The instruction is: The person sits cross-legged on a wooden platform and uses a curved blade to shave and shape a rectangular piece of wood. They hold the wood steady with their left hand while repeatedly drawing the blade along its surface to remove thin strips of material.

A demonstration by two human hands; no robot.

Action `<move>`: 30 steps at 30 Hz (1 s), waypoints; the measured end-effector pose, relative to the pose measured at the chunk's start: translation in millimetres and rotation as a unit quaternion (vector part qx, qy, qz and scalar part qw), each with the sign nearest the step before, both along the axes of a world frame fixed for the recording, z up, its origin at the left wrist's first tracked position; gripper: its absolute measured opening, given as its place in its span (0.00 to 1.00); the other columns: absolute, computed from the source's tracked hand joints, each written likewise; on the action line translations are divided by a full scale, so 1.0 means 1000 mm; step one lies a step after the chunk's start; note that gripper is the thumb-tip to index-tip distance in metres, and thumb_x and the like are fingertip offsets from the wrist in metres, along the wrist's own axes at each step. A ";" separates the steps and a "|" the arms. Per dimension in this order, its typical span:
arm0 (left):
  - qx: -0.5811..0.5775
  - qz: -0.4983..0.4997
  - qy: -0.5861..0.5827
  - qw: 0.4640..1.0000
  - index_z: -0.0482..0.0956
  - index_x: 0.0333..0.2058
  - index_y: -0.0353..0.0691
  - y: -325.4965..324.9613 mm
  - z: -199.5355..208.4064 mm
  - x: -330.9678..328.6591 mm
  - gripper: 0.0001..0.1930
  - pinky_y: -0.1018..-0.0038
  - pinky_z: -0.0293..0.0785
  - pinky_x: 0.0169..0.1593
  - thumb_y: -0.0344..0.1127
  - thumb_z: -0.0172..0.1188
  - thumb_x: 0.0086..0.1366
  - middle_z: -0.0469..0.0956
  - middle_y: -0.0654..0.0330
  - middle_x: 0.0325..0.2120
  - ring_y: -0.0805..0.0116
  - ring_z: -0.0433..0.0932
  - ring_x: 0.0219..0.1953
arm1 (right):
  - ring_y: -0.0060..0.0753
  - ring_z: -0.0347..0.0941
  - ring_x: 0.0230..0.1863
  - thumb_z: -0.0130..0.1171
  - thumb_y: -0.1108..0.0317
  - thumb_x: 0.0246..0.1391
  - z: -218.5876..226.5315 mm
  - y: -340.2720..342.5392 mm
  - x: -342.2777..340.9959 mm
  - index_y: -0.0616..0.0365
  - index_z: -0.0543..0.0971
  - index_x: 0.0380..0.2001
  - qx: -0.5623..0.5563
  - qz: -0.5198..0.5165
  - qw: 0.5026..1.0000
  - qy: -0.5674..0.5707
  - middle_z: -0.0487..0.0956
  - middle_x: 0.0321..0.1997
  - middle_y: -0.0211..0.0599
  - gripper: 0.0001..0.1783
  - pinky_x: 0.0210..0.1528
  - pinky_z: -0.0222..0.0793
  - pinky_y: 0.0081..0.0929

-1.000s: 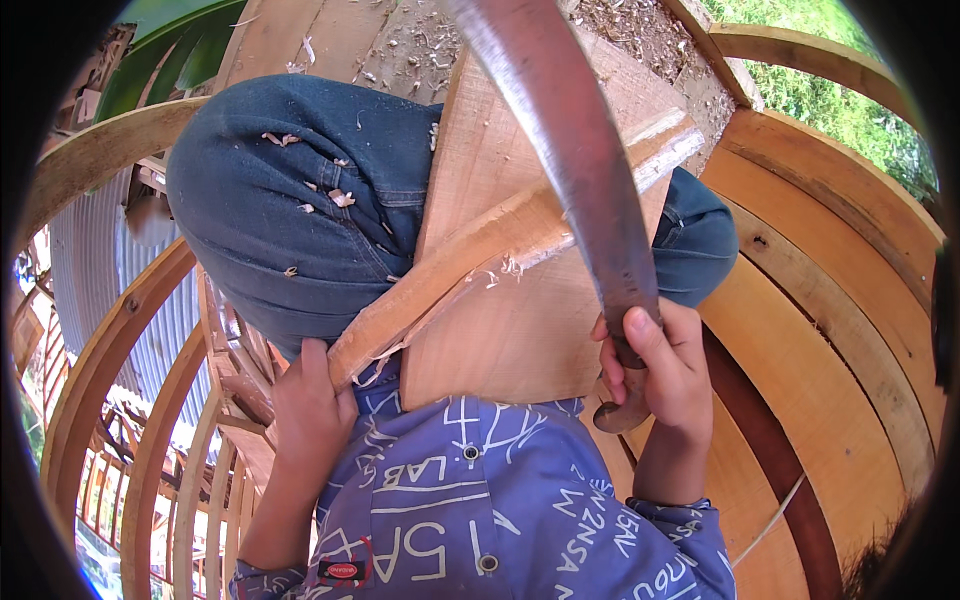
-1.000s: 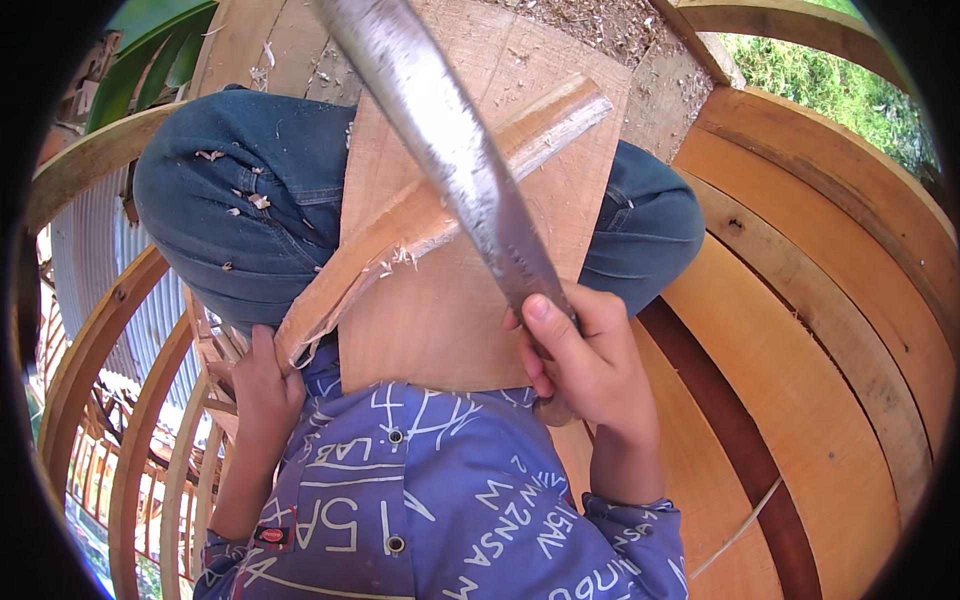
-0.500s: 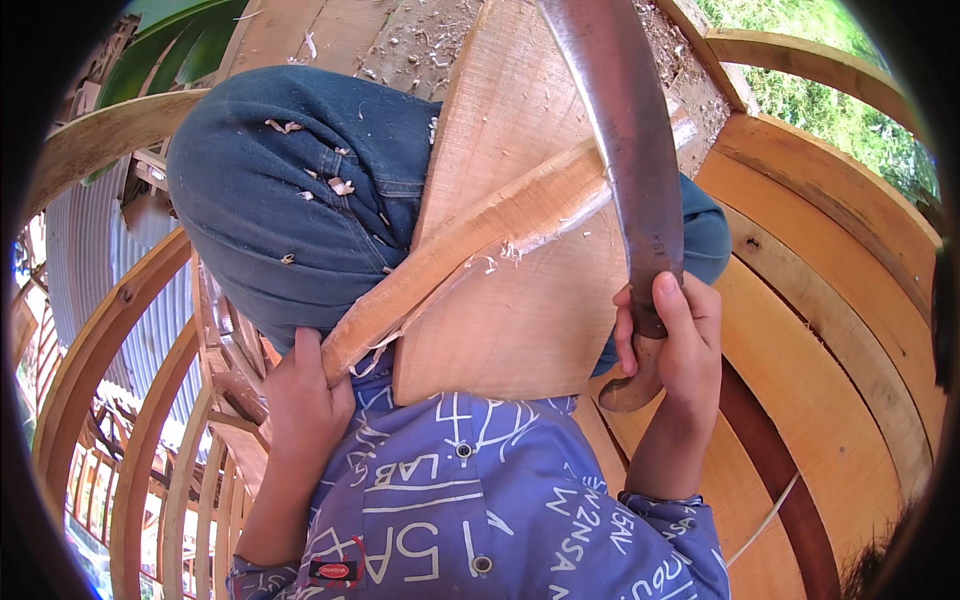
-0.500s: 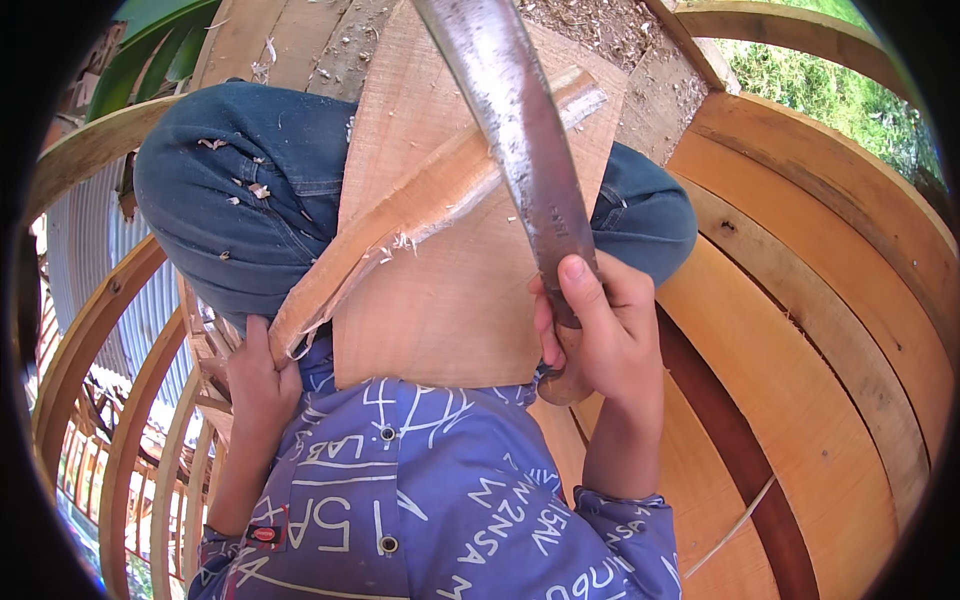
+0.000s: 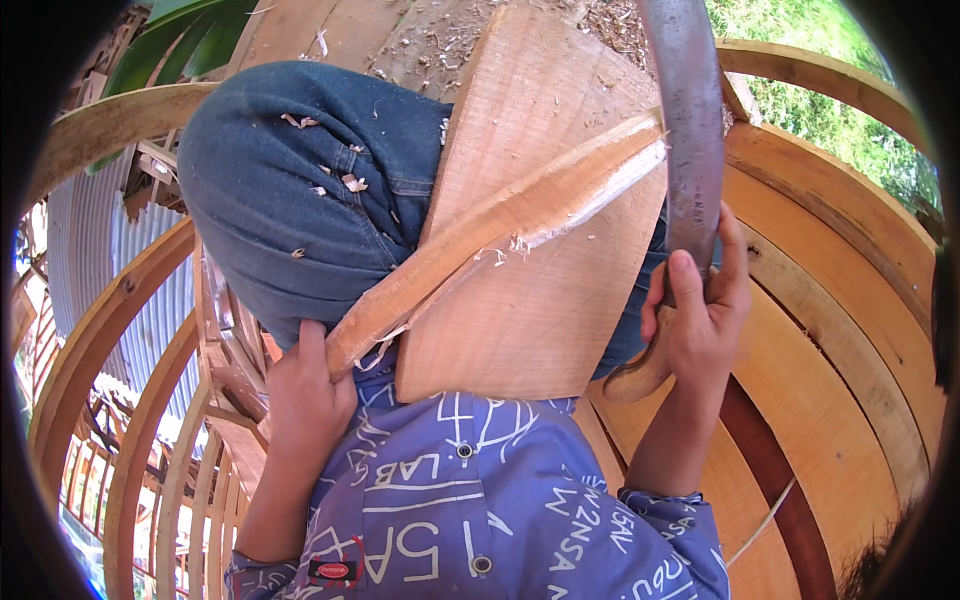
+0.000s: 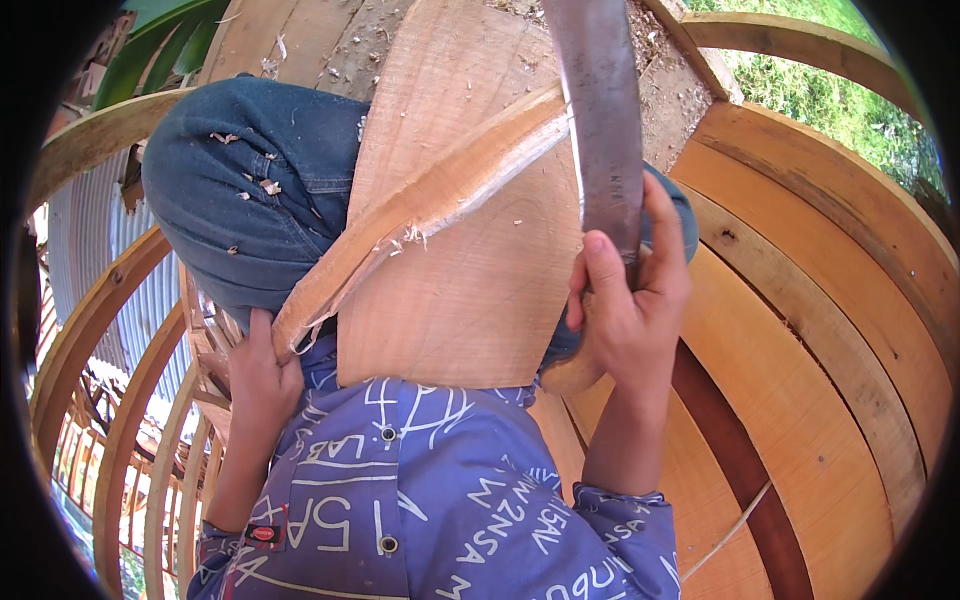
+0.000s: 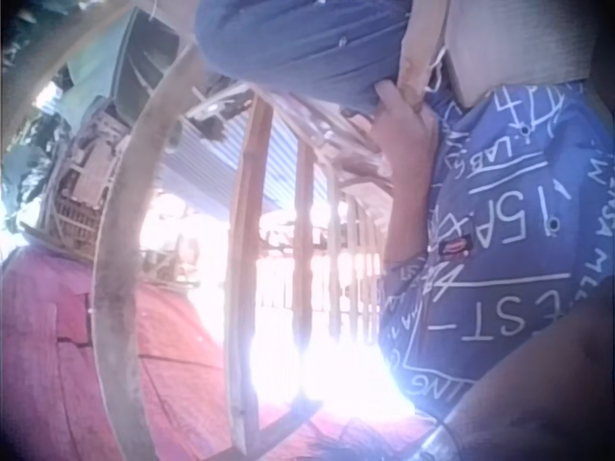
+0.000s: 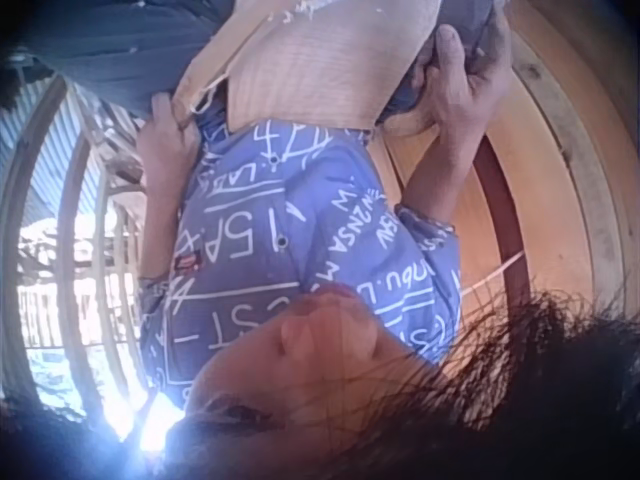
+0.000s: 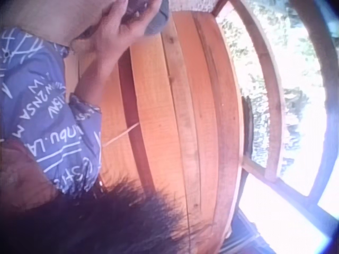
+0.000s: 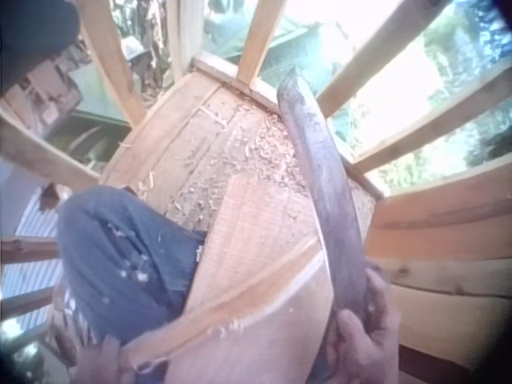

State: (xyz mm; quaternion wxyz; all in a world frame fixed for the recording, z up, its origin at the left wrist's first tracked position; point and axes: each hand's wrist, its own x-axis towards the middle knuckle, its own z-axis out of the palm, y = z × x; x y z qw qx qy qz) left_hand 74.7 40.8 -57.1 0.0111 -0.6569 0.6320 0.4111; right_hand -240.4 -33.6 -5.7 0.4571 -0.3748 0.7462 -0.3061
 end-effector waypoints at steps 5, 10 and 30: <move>0.011 -0.010 0.017 1.000 0.65 0.48 0.28 -0.005 0.000 0.002 0.25 0.54 0.67 0.27 0.24 0.54 0.49 0.72 0.41 0.19 0.39 0.74 0.24 | 0.15 0.65 0.14 0.48 0.80 0.57 -0.001 0.030 0.015 0.62 0.58 0.65 0.054 0.078 0.995 -0.031 0.72 0.19 0.30 0.31 0.15 0.59 0.14; 0.025 0.017 0.040 0.999 0.66 0.48 0.29 -0.005 0.002 0.005 0.24 0.54 0.68 0.28 0.24 0.54 0.49 0.72 0.41 0.18 0.39 0.74 0.24 | 0.12 0.62 0.14 0.47 0.81 0.56 0.008 0.012 0.013 0.59 0.56 0.67 0.009 0.116 0.993 0.035 0.71 0.18 0.26 0.34 0.16 0.57 0.13; 0.018 0.032 0.016 0.999 0.67 0.40 0.32 -0.010 0.000 -0.009 0.19 0.53 0.67 0.27 0.25 0.53 0.45 0.71 0.40 0.17 0.38 0.73 0.23 | 0.14 0.63 0.15 0.47 0.80 0.58 -0.003 0.029 -0.009 0.57 0.55 0.67 -0.029 0.076 0.996 0.045 0.73 0.20 0.30 0.34 0.14 0.60 0.13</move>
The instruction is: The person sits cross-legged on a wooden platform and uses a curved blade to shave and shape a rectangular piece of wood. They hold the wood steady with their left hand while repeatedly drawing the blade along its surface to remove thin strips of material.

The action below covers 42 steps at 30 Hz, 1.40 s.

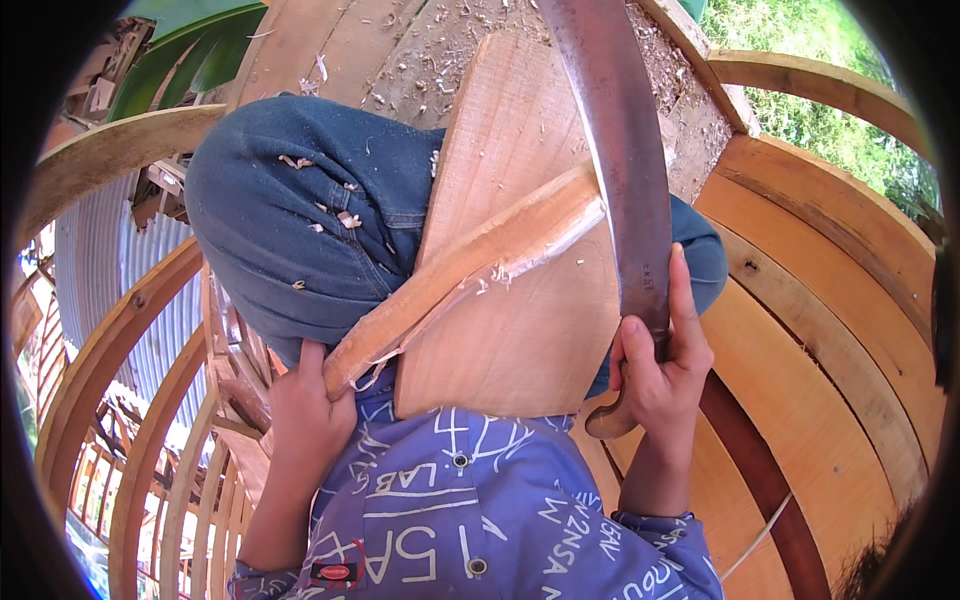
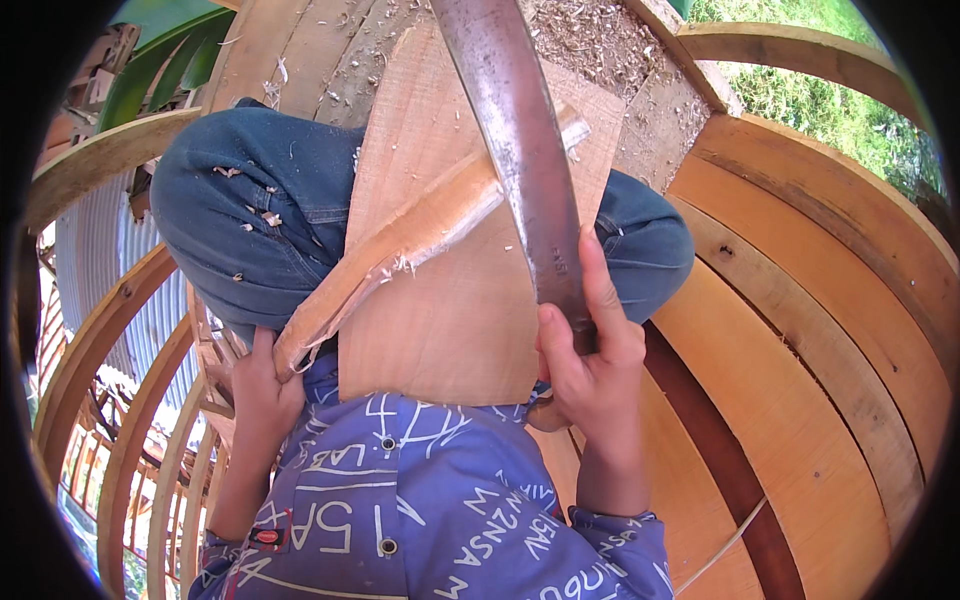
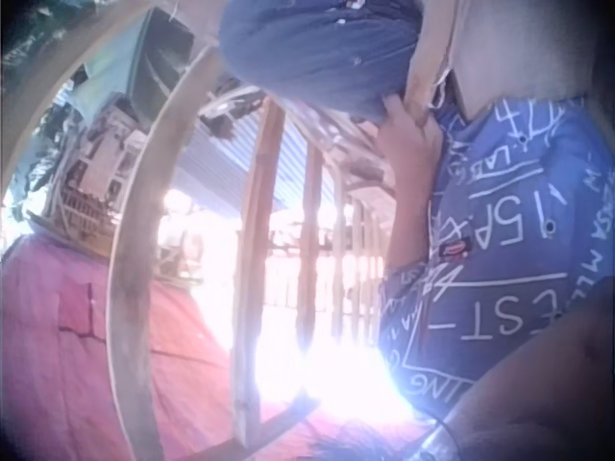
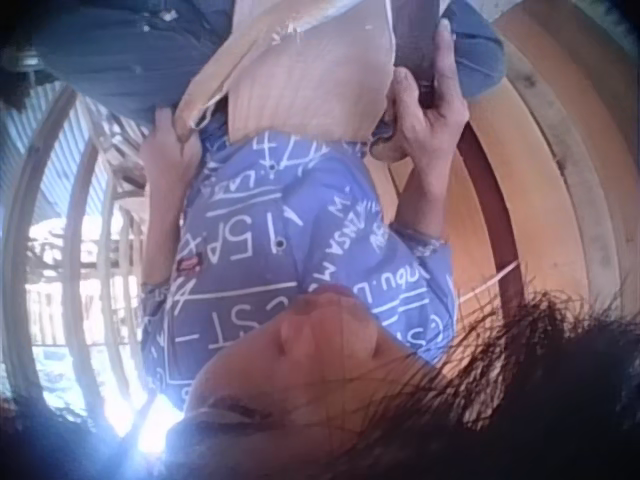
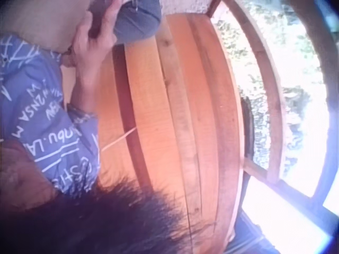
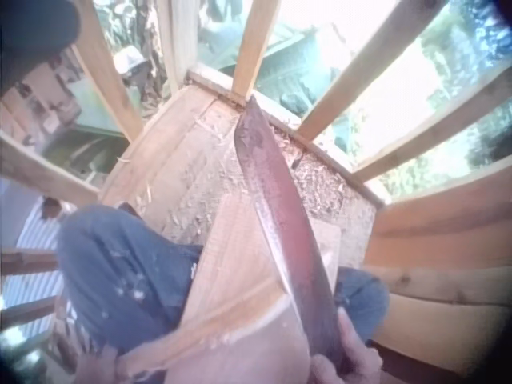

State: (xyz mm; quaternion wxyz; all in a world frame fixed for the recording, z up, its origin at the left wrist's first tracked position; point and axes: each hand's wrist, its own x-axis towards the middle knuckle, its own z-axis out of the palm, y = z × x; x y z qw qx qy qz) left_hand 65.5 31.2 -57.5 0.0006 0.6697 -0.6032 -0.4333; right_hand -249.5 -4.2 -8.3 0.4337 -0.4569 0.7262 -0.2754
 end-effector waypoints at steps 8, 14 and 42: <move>0.025 0.014 0.021 0.999 0.67 0.44 0.32 0.004 0.000 0.007 0.22 0.52 0.68 0.29 0.26 0.54 0.45 0.71 0.40 0.18 0.38 0.74 0.25 | 0.13 0.62 0.14 0.47 0.80 0.58 0.013 -0.016 0.011 0.57 0.55 0.68 0.038 -0.071 0.996 -0.025 0.70 0.18 0.27 0.34 0.15 0.59 0.13; 0.007 -0.010 -0.005 1.000 0.67 0.44 0.33 -0.002 0.001 -0.003 0.22 0.53 0.68 0.29 0.26 0.54 0.46 0.72 0.41 0.17 0.38 0.74 0.24 | 0.14 0.63 0.13 0.47 0.81 0.57 0.011 -0.005 -0.009 0.57 0.54 0.68 0.037 -0.062 0.997 -0.022 0.72 0.19 0.29 0.34 0.14 0.60 0.14; 0.008 -0.015 -0.015 1.000 0.68 0.43 0.33 -0.004 -0.015 -0.013 0.20 0.53 0.70 0.28 0.27 0.54 0.47 0.73 0.42 0.17 0.40 0.75 0.23 | 0.21 0.73 0.22 0.56 0.80 0.52 0.005 0.019 -0.002 0.57 0.67 0.59 0.092 0.068 0.992 -0.044 0.78 0.30 0.38 0.29 0.26 0.67 0.18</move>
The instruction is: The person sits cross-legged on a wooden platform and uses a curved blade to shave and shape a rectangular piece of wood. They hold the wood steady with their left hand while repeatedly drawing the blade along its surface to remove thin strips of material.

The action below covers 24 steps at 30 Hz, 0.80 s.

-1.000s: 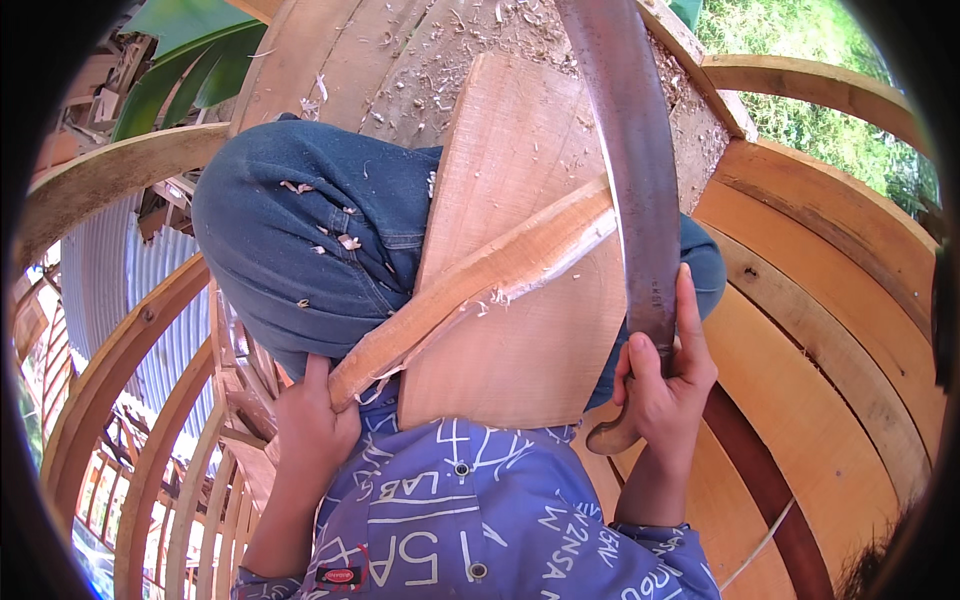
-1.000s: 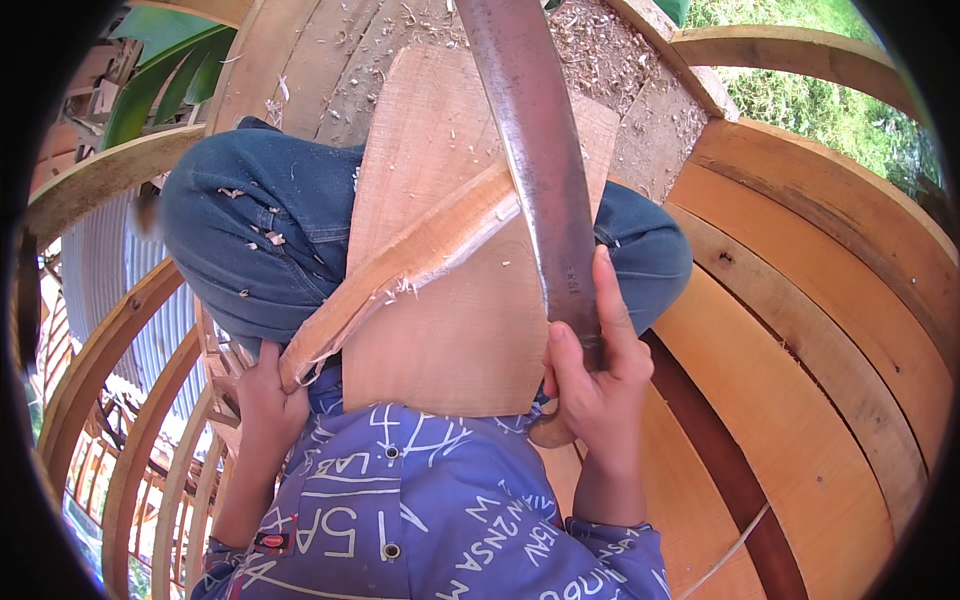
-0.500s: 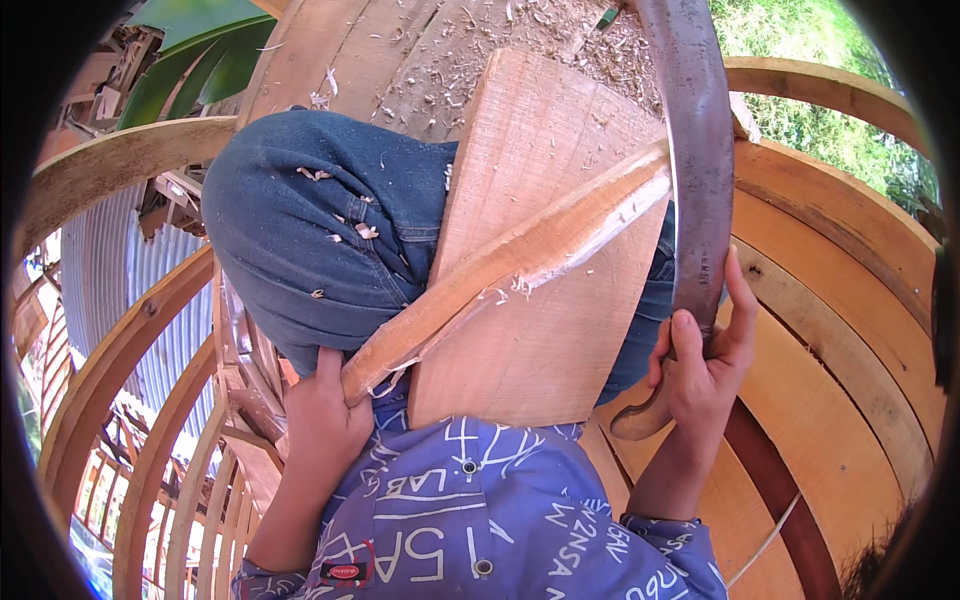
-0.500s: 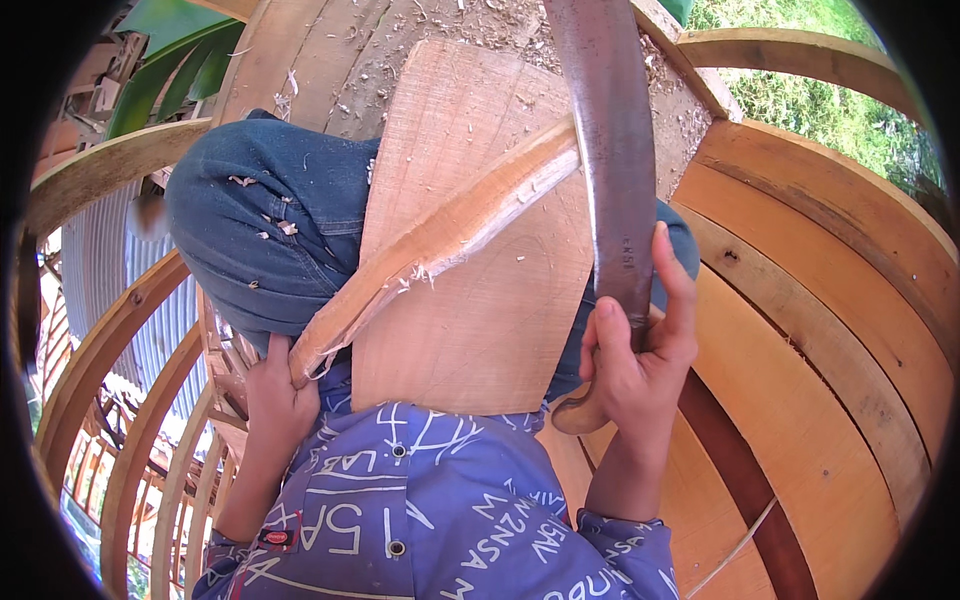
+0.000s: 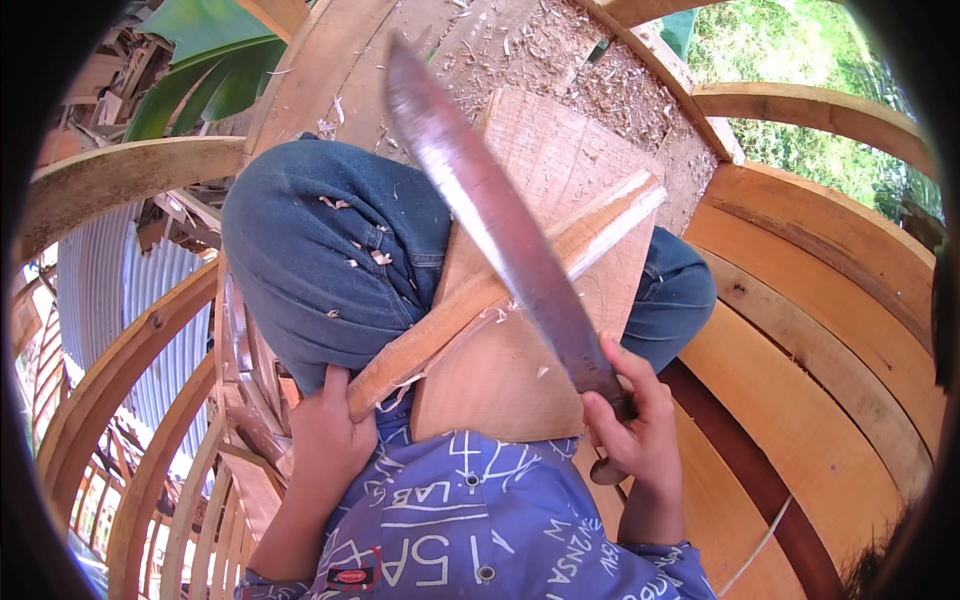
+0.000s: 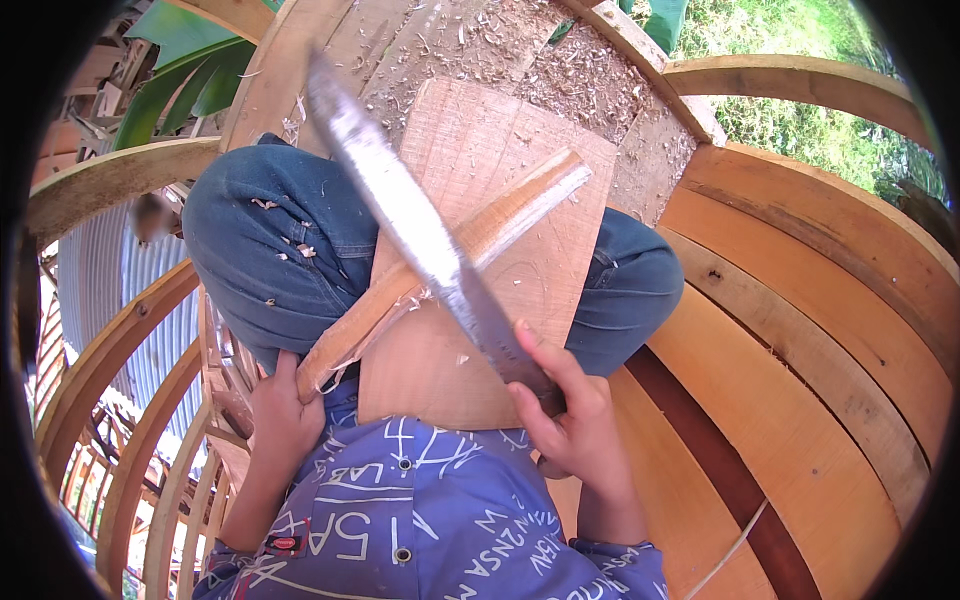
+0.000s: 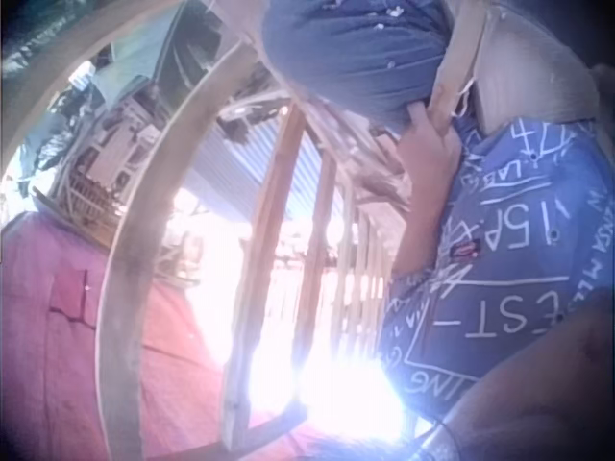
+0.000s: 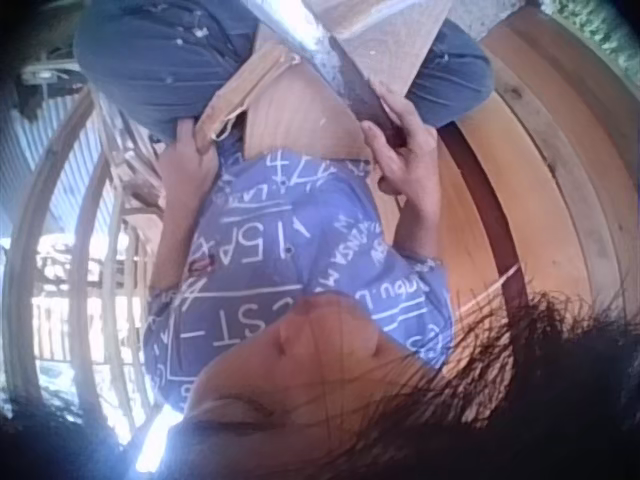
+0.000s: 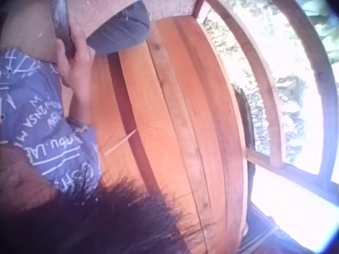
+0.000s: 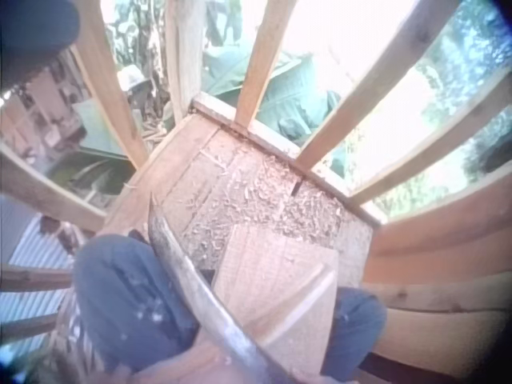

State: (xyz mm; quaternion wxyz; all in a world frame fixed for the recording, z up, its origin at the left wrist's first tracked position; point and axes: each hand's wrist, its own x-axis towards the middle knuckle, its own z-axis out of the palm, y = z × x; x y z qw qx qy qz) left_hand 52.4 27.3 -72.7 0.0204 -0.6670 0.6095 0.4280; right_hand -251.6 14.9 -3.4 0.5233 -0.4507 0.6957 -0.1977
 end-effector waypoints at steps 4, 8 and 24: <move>-0.004 0.011 0.029 1.000 0.68 0.43 0.34 -0.001 0.004 -0.001 0.20 0.54 0.70 0.28 0.27 0.55 0.48 0.74 0.43 0.18 0.40 0.75 0.24 | 0.24 0.77 0.27 0.59 0.80 0.49 0.005 -0.016 0.005 0.60 0.73 0.55 -0.015 0.032 0.999 0.037 0.82 0.37 0.44 0.26 0.33 0.71 0.19; 0.005 -0.005 0.012 1.000 0.68 0.44 0.35 -0.002 -0.003 -0.007 0.21 0.54 0.71 0.27 0.29 0.57 0.49 0.75 0.45 0.18 0.42 0.76 0.23 | 0.14 0.63 0.13 0.51 0.81 0.55 -0.007 -0.017 -0.013 0.61 0.59 0.64 -0.041 -0.096 0.992 0.065 0.73 0.19 0.30 0.32 0.15 0.58 0.13; -0.009 -0.022 0.018 1.000 0.68 0.43 0.34 -0.011 -0.017 -0.010 0.18 0.52 0.70 0.28 0.31 0.58 0.52 0.74 0.43 0.18 0.41 0.76 0.24 | 0.15 0.63 0.12 0.46 0.78 0.59 -0.030 0.000 -0.018 0.51 0.54 0.65 -0.054 -0.081 0.995 0.009 0.70 0.17 0.28 0.31 0.14 0.60 0.14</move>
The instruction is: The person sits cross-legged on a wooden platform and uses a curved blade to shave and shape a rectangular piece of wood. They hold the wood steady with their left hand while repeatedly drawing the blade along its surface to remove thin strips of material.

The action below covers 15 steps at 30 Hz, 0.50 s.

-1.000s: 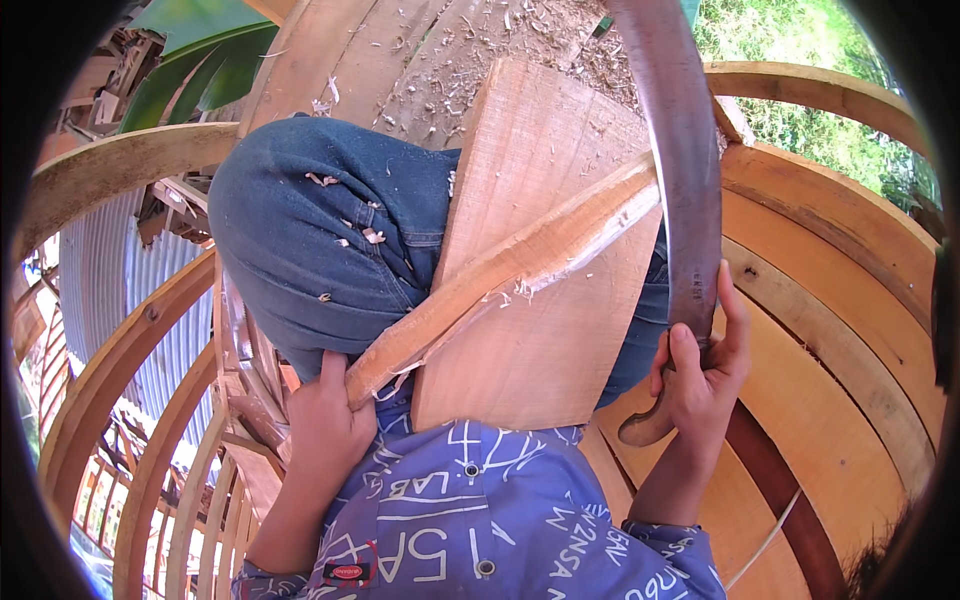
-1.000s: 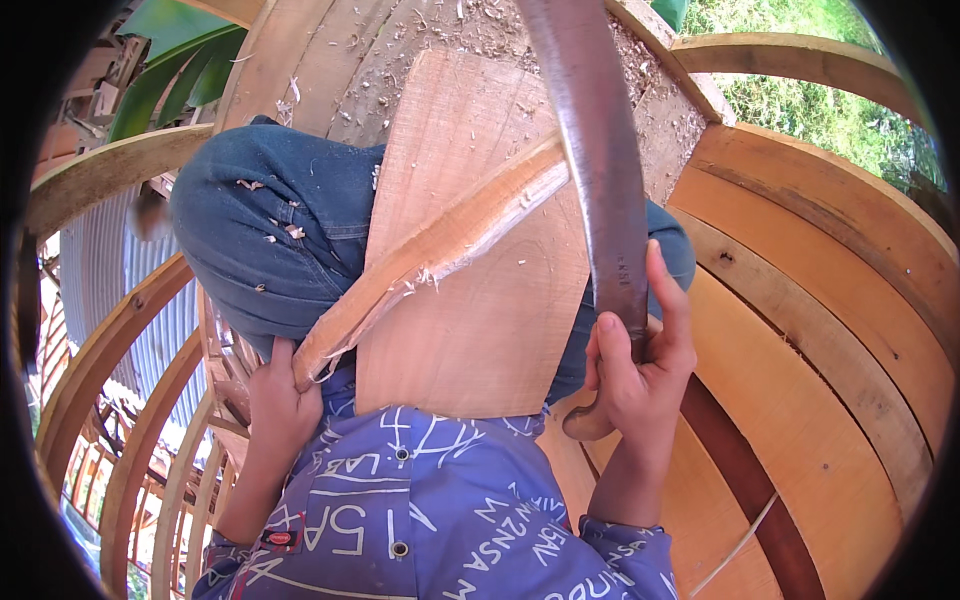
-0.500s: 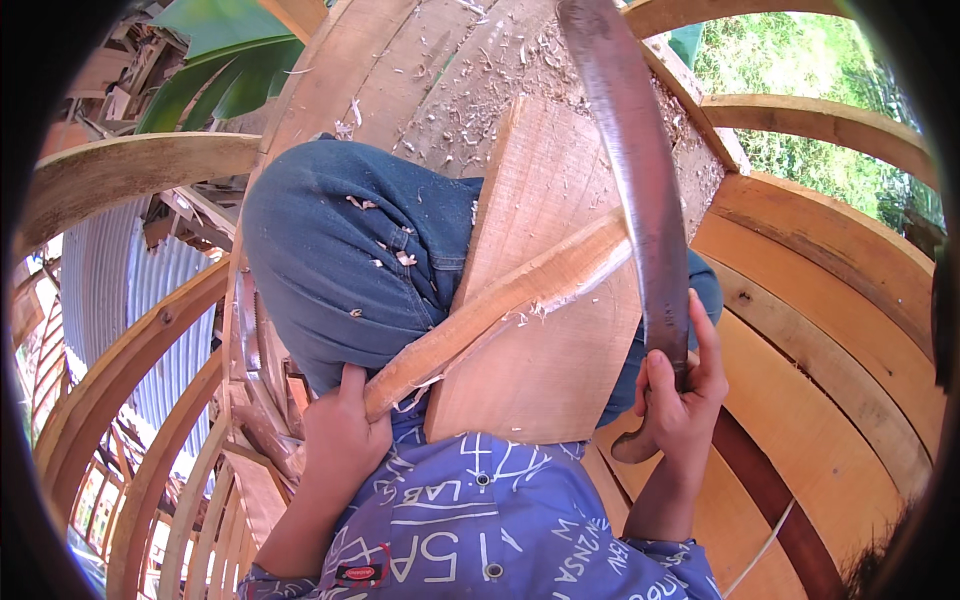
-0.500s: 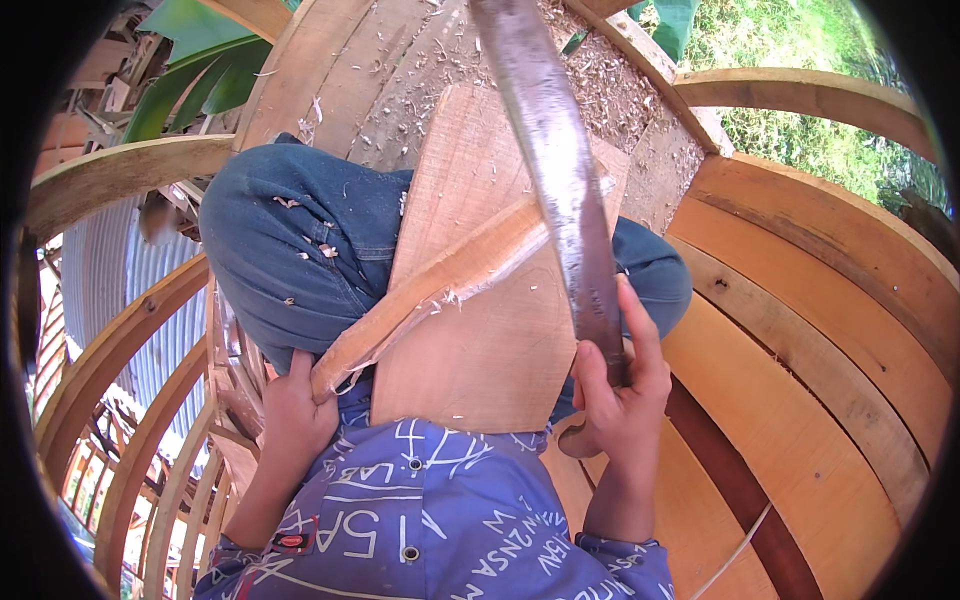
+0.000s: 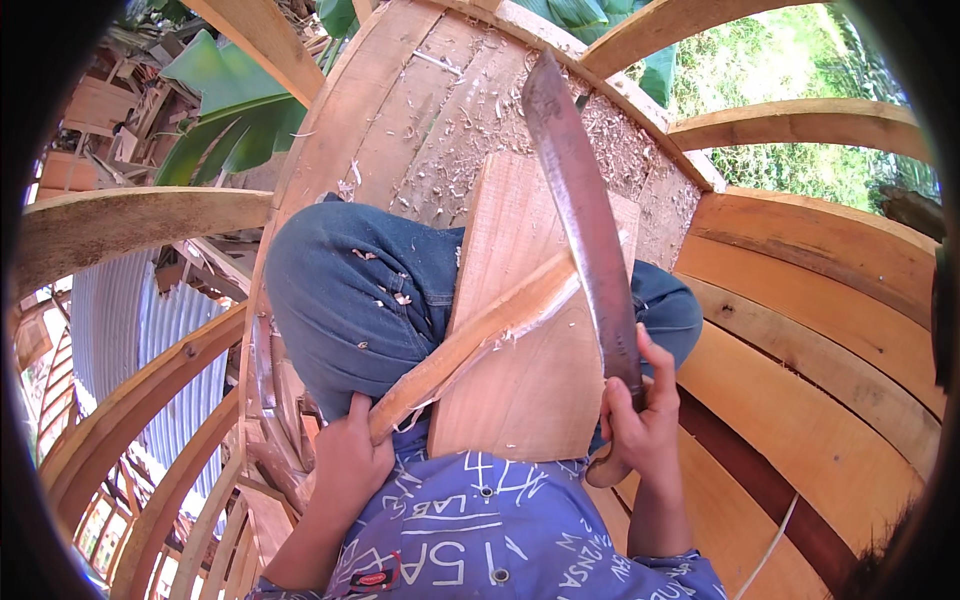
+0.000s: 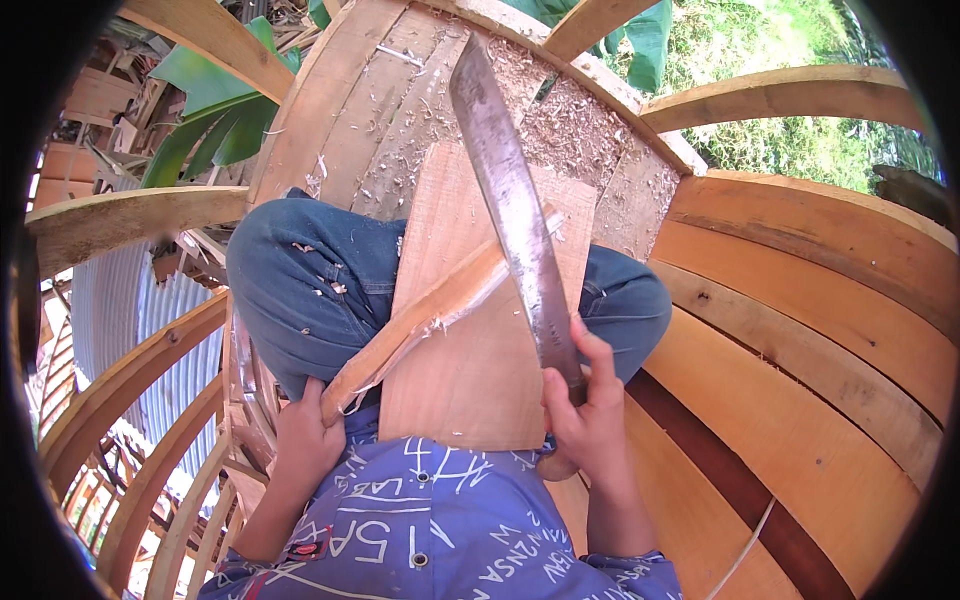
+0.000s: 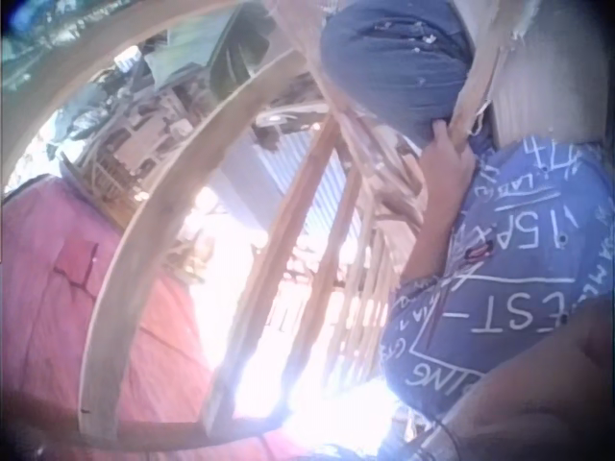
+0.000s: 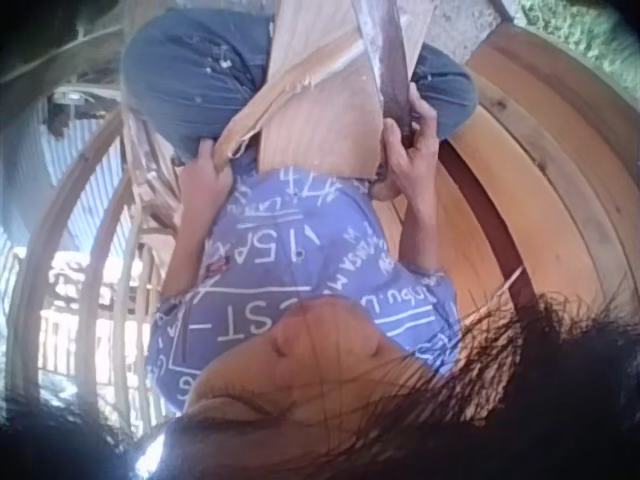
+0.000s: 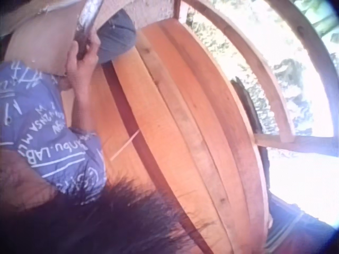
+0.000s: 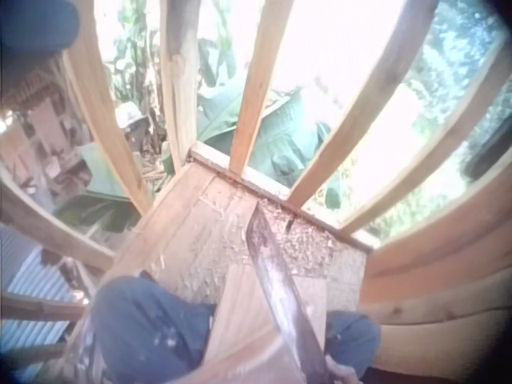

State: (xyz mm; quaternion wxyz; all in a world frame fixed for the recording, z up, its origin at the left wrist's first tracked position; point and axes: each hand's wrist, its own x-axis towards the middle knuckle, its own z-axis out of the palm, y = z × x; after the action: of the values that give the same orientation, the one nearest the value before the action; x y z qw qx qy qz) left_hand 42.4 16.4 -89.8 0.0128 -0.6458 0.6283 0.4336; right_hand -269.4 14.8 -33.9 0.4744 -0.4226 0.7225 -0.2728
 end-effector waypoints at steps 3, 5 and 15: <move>-0.015 0.001 -0.009 1.000 0.68 0.41 0.35 0.010 0.008 0.010 0.17 0.52 0.70 0.28 0.31 0.58 0.52 0.74 0.42 0.18 0.40 0.76 0.24 | 0.15 0.63 0.12 0.47 0.79 0.58 0.015 0.000 0.005 0.51 0.55 0.64 -0.005 -0.021 1.000 -0.014 0.70 0.16 0.28 0.31 0.14 0.60 0.14; -0.052 0.022 -0.002 0.998 0.68 0.40 0.35 0.015 0.020 0.004 0.16 0.51 0.70 0.28 0.31 0.58 0.52 0.74 0.42 0.18 0.40 0.76 0.24 | 0.15 0.63 0.12 0.47 0.79 0.58 0.025 0.000 0.001 0.51 0.56 0.64 -0.027 -0.037 0.999 -0.024 0.70 0.17 0.28 0.31 0.14 0.60 0.14; -0.043 0.011 -0.006 0.999 0.68 0.39 0.36 0.015 0.023 0.021 0.16 0.51 0.71 0.28 0.31 0.58 0.52 0.74 0.42 0.18 0.40 0.76 0.24 | 0.13 0.64 0.14 0.50 0.79 0.57 0.026 0.004 0.019 0.54 0.59 0.63 -0.034 -0.081 0.996 -0.030 0.72 0.20 0.28 0.31 0.16 0.60 0.15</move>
State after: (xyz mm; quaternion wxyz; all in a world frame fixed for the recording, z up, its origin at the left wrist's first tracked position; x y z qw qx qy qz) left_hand 63.1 31.5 -66.6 -0.0165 -0.6554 0.6391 0.4022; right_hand -250.1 18.5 -7.5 0.4572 -0.3703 0.7301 -0.3476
